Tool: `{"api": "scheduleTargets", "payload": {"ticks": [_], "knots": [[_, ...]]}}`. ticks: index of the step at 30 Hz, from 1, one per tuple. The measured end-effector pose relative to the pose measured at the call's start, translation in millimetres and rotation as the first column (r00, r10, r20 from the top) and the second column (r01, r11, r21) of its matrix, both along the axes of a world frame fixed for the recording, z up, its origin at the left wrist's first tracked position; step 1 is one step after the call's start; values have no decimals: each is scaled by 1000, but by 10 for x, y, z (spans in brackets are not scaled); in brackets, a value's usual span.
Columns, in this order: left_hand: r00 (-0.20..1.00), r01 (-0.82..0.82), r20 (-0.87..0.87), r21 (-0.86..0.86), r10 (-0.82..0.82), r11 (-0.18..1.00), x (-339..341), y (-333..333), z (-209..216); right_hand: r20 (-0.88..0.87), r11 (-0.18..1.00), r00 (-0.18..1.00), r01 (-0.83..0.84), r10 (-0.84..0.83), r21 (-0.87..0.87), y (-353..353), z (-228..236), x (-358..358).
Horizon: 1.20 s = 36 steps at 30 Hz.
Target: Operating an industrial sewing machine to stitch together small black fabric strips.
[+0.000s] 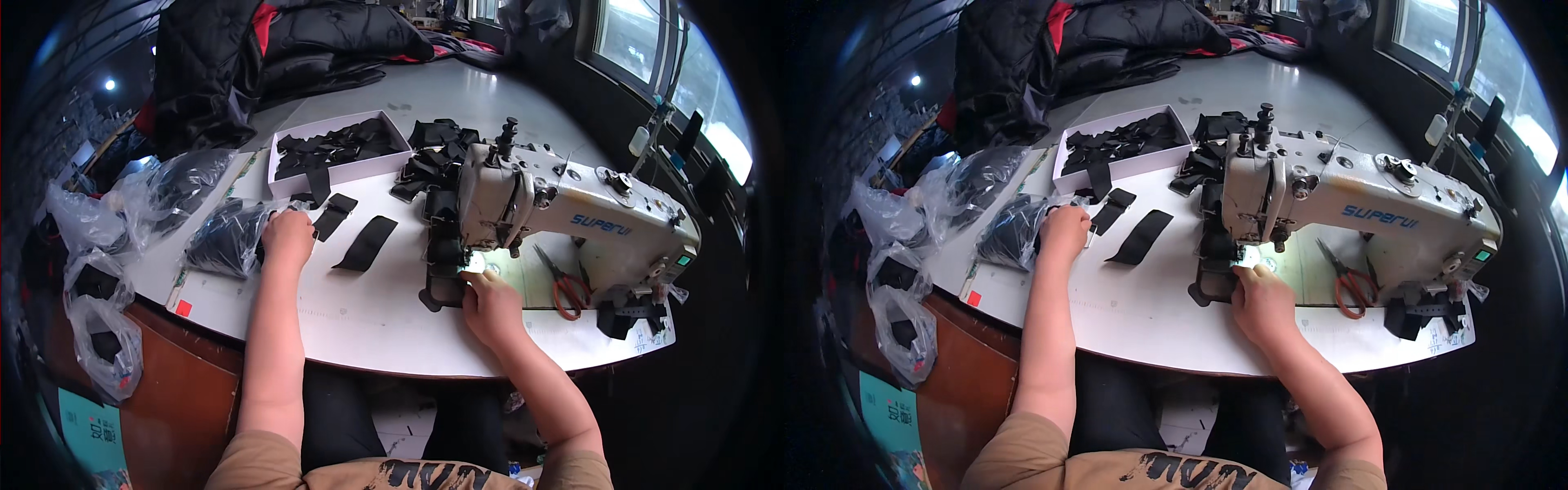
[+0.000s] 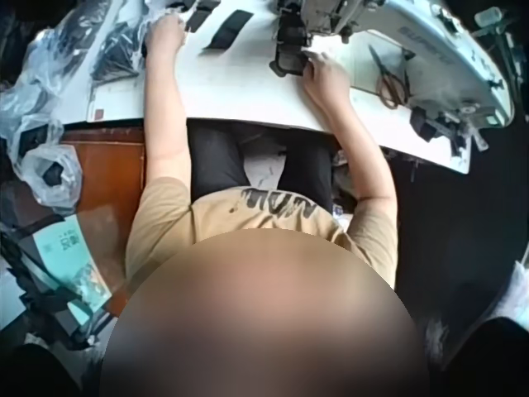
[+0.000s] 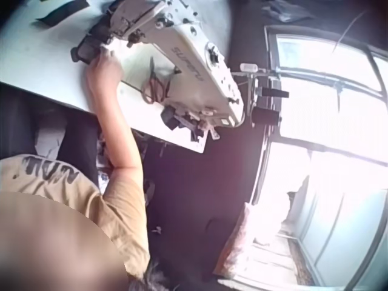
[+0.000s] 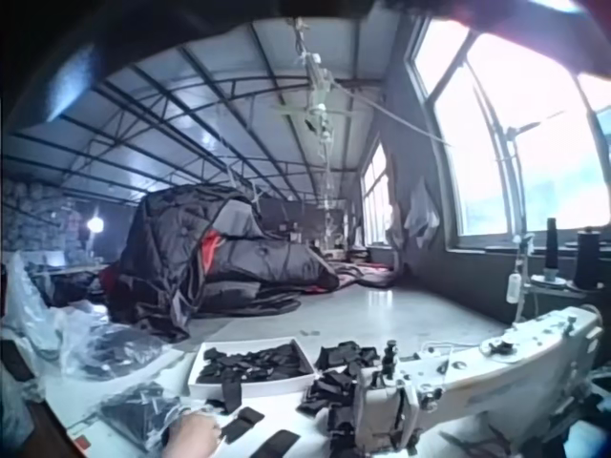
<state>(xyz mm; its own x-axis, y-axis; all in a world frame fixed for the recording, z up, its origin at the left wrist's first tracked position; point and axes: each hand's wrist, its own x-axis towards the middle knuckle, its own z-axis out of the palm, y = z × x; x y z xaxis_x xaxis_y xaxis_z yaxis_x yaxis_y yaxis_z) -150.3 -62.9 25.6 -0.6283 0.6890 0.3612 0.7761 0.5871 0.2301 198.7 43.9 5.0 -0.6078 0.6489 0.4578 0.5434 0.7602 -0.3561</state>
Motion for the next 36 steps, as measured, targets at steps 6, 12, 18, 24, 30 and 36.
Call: {"api": "scheduleTargets", "payload": {"ticks": [6, 12, 18, 24, 30, 36], "knots": [[982, -40, -185, -62, 28, 997, 254, -153, -67, 6, 1000, 1000, -3, 3, 11, 36, -45, -22], [964, 11, -263, -115, -41, 993, 856, -277, -350, 50, 1000, 999, 10, -11, 23, 66, -73, 9], [989, 34, -145, 80, -22, 996, 896, -356, -377, 28, 998, 1000, 10, -11, 54, 91, -104, 23], [992, 87, -105, 138, -73, 987, 778, -455, -274, -3, 993, 996, -85, 85, 78, -25, -31, 2], [976, 165, -166, 126, -144, 978, 1108, -636, -446, 175, 879, 901, -429, 398, 208, -157, 53, -379], [974, 226, -67, 208, -216, 952, 1381, -1012, -403, 276, 854, 826, -519, 491, 35, -187, -114, -1128]]}}
